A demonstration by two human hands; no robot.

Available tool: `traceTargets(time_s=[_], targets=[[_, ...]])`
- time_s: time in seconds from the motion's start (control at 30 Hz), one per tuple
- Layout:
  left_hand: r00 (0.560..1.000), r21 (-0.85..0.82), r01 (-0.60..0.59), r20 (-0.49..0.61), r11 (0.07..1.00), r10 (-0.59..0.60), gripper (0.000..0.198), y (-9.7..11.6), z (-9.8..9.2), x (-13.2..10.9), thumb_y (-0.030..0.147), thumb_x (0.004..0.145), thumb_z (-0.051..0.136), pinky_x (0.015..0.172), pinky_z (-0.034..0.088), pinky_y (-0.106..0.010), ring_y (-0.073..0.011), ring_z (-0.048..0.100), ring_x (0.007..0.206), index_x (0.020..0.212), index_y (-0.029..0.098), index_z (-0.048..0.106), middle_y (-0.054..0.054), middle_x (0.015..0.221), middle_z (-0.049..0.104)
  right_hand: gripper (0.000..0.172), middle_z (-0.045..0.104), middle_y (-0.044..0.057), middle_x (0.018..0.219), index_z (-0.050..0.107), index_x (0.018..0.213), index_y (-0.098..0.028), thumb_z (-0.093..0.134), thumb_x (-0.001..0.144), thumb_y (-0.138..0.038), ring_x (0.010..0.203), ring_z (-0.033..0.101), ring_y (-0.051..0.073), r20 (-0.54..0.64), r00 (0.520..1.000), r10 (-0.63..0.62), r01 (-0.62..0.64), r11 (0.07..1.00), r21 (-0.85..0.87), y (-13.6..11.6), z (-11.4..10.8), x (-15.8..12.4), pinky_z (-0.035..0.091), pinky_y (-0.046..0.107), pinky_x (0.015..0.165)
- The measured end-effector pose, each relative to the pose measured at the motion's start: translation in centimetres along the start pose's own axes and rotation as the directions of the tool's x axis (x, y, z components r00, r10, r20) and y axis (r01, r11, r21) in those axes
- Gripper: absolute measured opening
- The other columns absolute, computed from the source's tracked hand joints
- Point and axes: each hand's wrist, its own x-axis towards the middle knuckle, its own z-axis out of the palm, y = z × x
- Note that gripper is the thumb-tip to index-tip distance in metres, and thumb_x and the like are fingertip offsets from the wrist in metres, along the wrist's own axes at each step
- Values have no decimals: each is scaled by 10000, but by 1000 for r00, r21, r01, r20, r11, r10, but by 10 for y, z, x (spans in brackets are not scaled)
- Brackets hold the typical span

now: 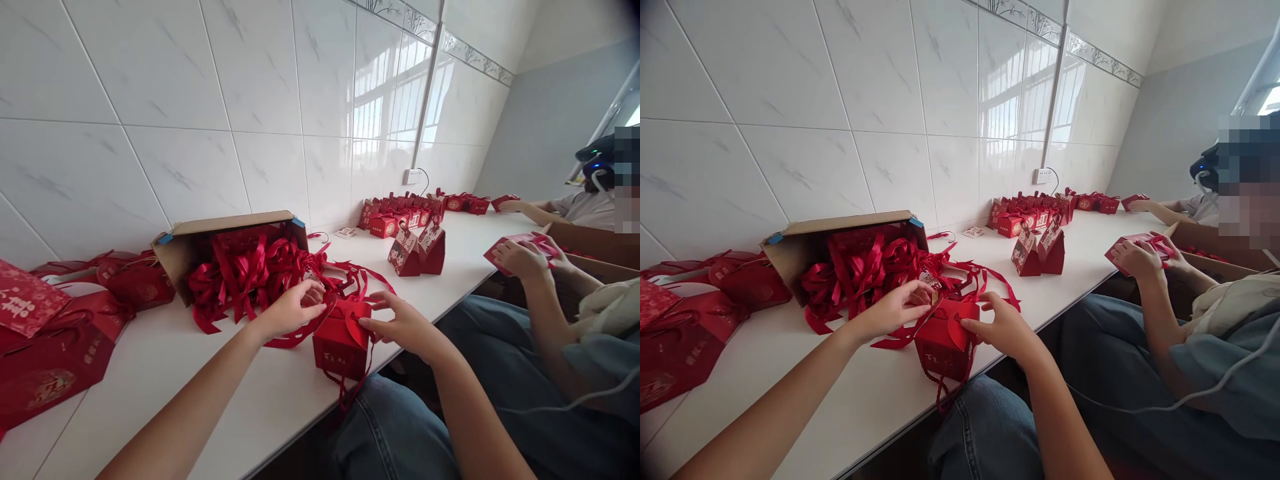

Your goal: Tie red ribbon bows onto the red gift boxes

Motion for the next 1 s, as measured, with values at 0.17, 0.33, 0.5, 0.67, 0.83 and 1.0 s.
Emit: traceTargets(time_s=[0.17,0.33,0.5,0.67,0.83,1.0], targets=[[989,6,97,111,995,-97,307,-3,0,0,462,758,599,593,410,-240,-119,508,649,825,168,544,4,750,540,243,625,58,993,536,902,-183,619,778,-375,551,572,89,-58,997,-52,53,998,20,2,1,3,503,259,516],[990,46,86,110,995,-91,392,7,-7,-4,542,746,586,577,397,-243,-141,534,666,809,156,618,-24,764,589,386,586,40,1023,525,970,-212,674,706,-451,522,525,75,12,991,-132,133,991,-25,-4,-1,-8,435,238,462],[997,70,43,63,997,-47,391,14,-8,-8,538,715,624,658,436,-273,-179,580,732,757,151,657,-48,765,632,258,568,19,863,579,911,-206,629,741,-394,508,464,88,-84,968,-235,217,960,-180,-10,-7,-14,369,242,451],[998,65,32,55,997,-35,333,19,-9,-12,494,706,650,633,430,-259,-162,558,705,756,165,633,-23,736,604,214,594,10,681,630,760,-207,508,846,-360,573,488,137,-190,909,-371,310,906,-290,-12,-8,-9,378,267,549],[996,117,52,59,992,-60,359,27,-12,-19,523,696,643,558,407,-236,-143,520,643,724,167,610,-12,717,573,207,600,3,644,601,807,-215,459,882,-346,557,487,145,-274,847,-455,363,873,-327,-11,-5,-3,369,260,558],[996,163,78,31,984,-84,390,31,-14,-22,549,720,601,509,382,-223,-124,488,585,685,161,601,-8,674,549,226,530,-17,565,566,862,-218,411,899,-378,512,458,147,-295,839,-457,357,872,-336,-4,-2,9,348,255,529]])
